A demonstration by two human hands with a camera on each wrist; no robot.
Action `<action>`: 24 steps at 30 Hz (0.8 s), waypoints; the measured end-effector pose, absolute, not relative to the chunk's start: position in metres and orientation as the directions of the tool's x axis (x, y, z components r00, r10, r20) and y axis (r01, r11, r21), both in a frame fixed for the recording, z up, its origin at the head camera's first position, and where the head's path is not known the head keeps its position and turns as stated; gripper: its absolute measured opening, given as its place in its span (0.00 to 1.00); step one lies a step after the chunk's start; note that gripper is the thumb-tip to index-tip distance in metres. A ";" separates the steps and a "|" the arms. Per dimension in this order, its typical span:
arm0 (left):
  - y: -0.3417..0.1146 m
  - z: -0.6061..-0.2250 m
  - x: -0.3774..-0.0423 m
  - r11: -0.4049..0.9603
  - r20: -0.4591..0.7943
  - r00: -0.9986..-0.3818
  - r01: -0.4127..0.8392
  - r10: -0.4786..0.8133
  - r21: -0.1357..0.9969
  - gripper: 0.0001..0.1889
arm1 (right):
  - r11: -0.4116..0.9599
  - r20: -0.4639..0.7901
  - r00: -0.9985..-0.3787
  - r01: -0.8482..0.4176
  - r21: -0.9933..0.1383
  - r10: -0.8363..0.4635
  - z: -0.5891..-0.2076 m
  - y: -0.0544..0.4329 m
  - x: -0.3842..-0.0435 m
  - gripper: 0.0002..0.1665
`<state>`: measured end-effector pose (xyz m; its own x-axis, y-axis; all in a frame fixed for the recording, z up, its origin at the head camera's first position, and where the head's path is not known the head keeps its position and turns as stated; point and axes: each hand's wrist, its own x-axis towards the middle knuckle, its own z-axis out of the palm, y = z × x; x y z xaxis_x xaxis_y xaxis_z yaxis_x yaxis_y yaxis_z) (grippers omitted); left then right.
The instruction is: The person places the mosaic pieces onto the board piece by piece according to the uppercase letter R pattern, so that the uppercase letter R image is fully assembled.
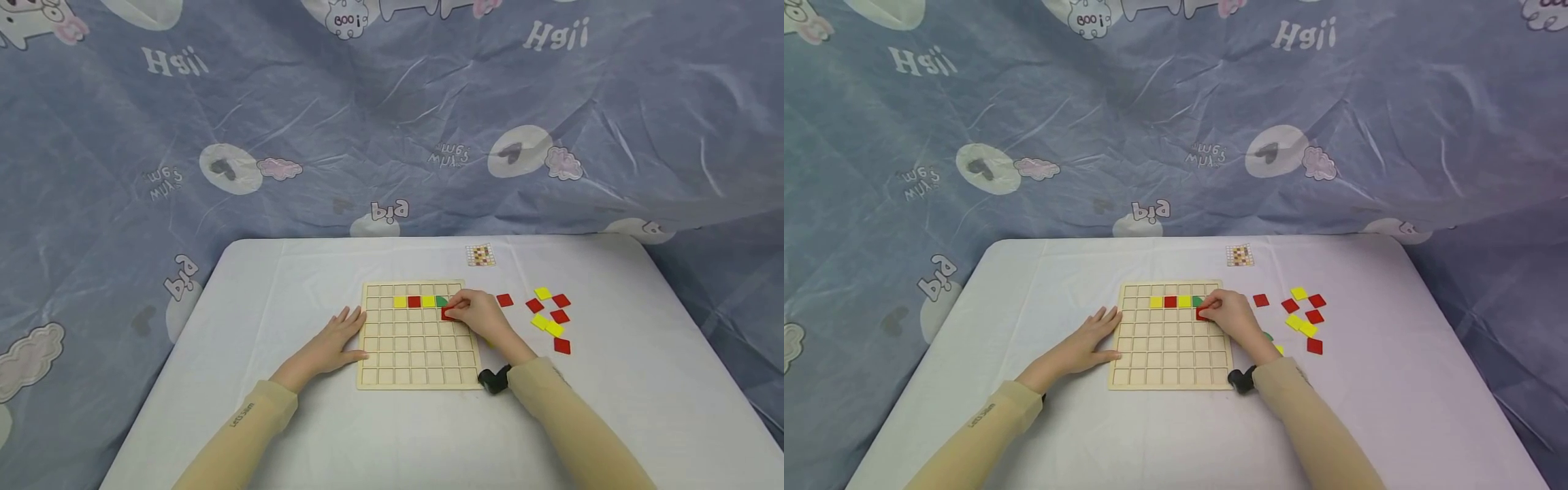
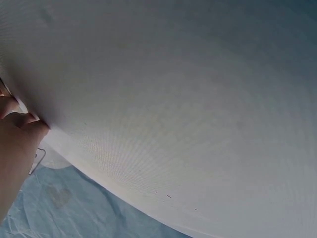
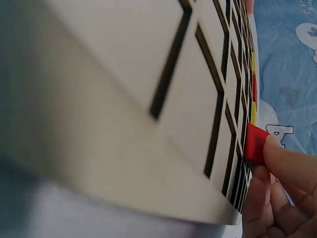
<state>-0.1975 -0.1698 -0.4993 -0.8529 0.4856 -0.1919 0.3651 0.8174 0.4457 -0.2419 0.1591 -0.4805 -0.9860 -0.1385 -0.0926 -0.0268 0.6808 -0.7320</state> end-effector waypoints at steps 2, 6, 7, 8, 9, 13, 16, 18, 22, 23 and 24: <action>-0.170 -0.499 -0.197 0.817 -0.191 -0.853 0.365 0.485 0.446 0.46 | 0.685 -0.099 -0.985 -0.024 -0.728 -0.140 -0.481 0.156 -0.243 0.06; -0.171 -0.499 -0.198 0.816 -0.188 -0.854 0.366 0.486 0.448 0.46 | 0.707 -0.095 -0.983 -0.043 -0.706 -0.154 -0.479 0.151 -0.244 0.05; -0.172 -0.499 -0.198 0.815 -0.188 -0.853 0.367 0.487 0.447 0.46 | 0.716 -0.087 -0.984 -0.054 -0.696 -0.159 -0.479 0.150 -0.244 0.05; -0.172 -0.499 -0.198 0.815 -0.188 -0.852 0.368 0.488 0.448 0.46 | 0.725 -0.078 -0.983 -0.068 -0.685 -0.165 -0.478 0.149 -0.244 0.05; -0.172 -0.499 -0.198 0.814 -0.186 -0.852 0.369 0.489 0.449 0.46 | 0.735 -0.067 -0.982 -0.085 -0.673 -0.174 -0.478 0.148 -0.244 0.05; -0.172 -0.499 -0.198 0.817 -0.190 -0.852 0.369 0.487 0.443 0.46 | 0.776 -0.046 -0.981 -0.121 -0.619 -0.189 -0.478 0.146 -0.244 0.04; -0.171 -0.499 -0.198 0.820 -0.193 -0.855 0.360 0.481 0.446 0.46 | 0.789 -0.053 -0.979 -0.126 -0.601 -0.197 -0.478 0.148 -0.243 0.04; -0.170 -0.498 -0.198 0.819 -0.199 -0.855 0.353 0.478 0.452 0.46 | 0.779 -0.065 -0.979 -0.114 -0.616 -0.194 -0.476 0.151 -0.241 0.05; -0.169 -0.497 -0.197 0.817 -0.206 -0.853 0.347 0.479 0.460 0.46 | 0.751 -0.069 -0.983 -0.084 -0.655 -0.171 -0.466 0.168 -0.237 0.10; -0.169 -0.497 -0.197 0.818 -0.206 -0.854 0.348 0.479 0.459 0.46 | 0.744 -0.067 -0.985 -0.076 -0.664 -0.160 -0.463 0.174 -0.236 0.11; -0.169 -0.497 -0.197 0.815 -0.200 -0.854 0.350 0.480 0.461 0.46 | 0.739 -0.062 -0.986 -0.074 -0.670 -0.155 -0.460 0.181 -0.235 0.11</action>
<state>-0.1966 -0.1693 -0.4966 -0.8543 0.4797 -0.2001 0.3499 0.8154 0.4611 -0.2354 0.1809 -0.4603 -0.9860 -0.1547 -0.0621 -0.0737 0.7386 -0.6701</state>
